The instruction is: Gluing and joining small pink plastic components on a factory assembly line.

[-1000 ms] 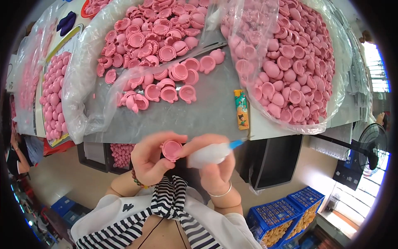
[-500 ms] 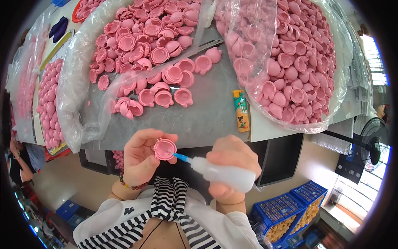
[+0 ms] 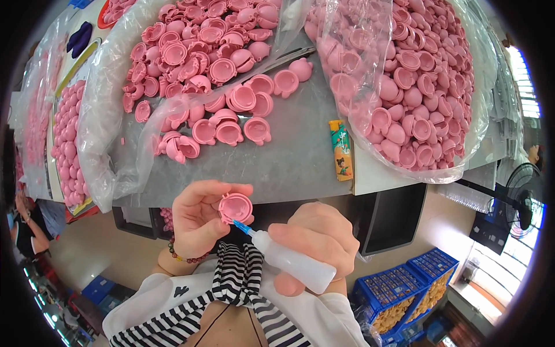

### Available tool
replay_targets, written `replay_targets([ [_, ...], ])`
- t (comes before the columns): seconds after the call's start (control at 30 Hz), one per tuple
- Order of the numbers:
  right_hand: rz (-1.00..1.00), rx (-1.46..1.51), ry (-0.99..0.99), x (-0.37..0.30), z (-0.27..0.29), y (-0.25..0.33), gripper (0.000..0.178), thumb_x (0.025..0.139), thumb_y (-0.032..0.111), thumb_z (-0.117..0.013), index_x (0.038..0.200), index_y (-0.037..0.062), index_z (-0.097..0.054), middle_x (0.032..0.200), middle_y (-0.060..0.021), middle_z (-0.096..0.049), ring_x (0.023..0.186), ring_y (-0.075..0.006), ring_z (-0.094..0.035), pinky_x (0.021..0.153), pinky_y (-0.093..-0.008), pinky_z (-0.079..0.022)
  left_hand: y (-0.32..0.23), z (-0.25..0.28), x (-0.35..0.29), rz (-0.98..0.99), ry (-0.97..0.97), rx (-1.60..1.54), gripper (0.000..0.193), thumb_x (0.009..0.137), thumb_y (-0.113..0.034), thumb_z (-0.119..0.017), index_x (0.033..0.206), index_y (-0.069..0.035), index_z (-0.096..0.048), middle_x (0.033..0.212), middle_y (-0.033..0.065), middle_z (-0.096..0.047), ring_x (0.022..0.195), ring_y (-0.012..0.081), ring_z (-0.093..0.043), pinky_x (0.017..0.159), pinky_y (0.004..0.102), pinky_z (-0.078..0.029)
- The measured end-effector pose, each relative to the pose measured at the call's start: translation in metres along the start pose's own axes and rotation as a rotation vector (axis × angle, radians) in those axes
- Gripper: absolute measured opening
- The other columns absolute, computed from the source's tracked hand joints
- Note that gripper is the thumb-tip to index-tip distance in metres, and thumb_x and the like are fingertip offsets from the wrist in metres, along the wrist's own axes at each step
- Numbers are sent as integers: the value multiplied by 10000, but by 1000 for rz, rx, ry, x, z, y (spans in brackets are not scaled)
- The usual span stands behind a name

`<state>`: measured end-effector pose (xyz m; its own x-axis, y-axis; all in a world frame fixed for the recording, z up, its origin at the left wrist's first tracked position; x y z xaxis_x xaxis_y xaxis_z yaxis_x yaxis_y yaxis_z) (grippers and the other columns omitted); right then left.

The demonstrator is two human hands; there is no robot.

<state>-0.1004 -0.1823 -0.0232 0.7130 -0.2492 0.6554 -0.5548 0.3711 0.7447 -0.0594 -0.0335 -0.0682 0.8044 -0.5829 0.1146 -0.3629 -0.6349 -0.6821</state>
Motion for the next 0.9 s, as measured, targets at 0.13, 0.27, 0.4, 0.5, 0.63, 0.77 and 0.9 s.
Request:
replay_targets([
  [0.13, 4, -12, -5, -2, -2, -1, 655, 783, 629, -422, 841, -8, -560, 535, -11, -432, 425, -112, -398, 369, -231, -252, 1, 0, -1, -3, 1, 4, 454, 782, 111, -517, 1214, 51, -390, 1240, 242, -434, 1145, 225, -456, 922, 323, -401],
  [0.27, 21, -6, -28, -2, -1, -2, 665, 792, 629, -419, 849, -17, -565, 540, -13, -430, 431, -113, -396, 367, -232, -251, 0, 0, 0, -5, -7, 15, 456, 782, 113, -520, 1214, 54, -389, 1236, 248, -435, 1130, 224, -469, 912, 320, -412],
  [0.4, 68, 54, -91, 0, 3, -4, 670, 794, 629, -421, 863, -21, -567, 544, -18, -427, 437, -118, -391, 376, -239, -252, -1, -2, 1, -27, -4, 56, 459, 773, 128, -522, 1208, 57, -395, 1236, 252, -432, 1108, 223, -487, 900, 322, -427],
  [0.5, 54, 5, -65, 0, 1, -3, 674, 797, 629, -418, 876, -23, -570, 543, -22, -422, 440, -124, -384, 387, -246, -254, -2, -1, 0, -40, -3, 76, 453, 771, 134, -518, 1202, 59, -402, 1236, 253, -431, 1103, 223, -491, 905, 329, -428],
  [0.63, 19, -62, 8, -1, 0, -3, 671, 802, 634, -397, 875, -13, -563, 543, -28, -423, 449, -130, -382, 397, -251, -258, -3, -2, 0, -34, -16, 70, 445, 770, 136, -516, 1195, 63, -408, 1234, 251, -434, 1097, 227, -497, 908, 334, -430],
  [0.77, -18, -93, 9, 0, -2, 2, 659, 812, 630, -378, 874, -2, -555, 549, -32, -426, 454, -133, -387, 402, -251, -263, -3, -2, 0, -28, -21, 64, 438, 768, 134, -523, 1187, 70, -412, 1231, 244, -441, 1091, 228, -503, 910, 337, -432],
  [0.9, 7, -55, -78, -3, 0, 0, 651, 817, 624, -375, 880, 3, -560, 565, -38, -430, 462, -137, -395, 405, -251, -269, -5, -2, 0, -35, -33, 92, 438, 767, 132, -528, 1185, 72, -413, 1227, 239, -447, 1089, 231, -507, 913, 337, -431],
])
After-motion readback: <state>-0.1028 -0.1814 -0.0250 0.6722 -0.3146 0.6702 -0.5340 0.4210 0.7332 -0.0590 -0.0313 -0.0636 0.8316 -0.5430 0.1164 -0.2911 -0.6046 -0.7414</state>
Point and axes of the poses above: each hand's wrist, its own x-axis towards the middle knuckle, its own z-axis out of the back of the hand, y = z × x, the point moved 3 cm from there along x, towards the middle knuckle
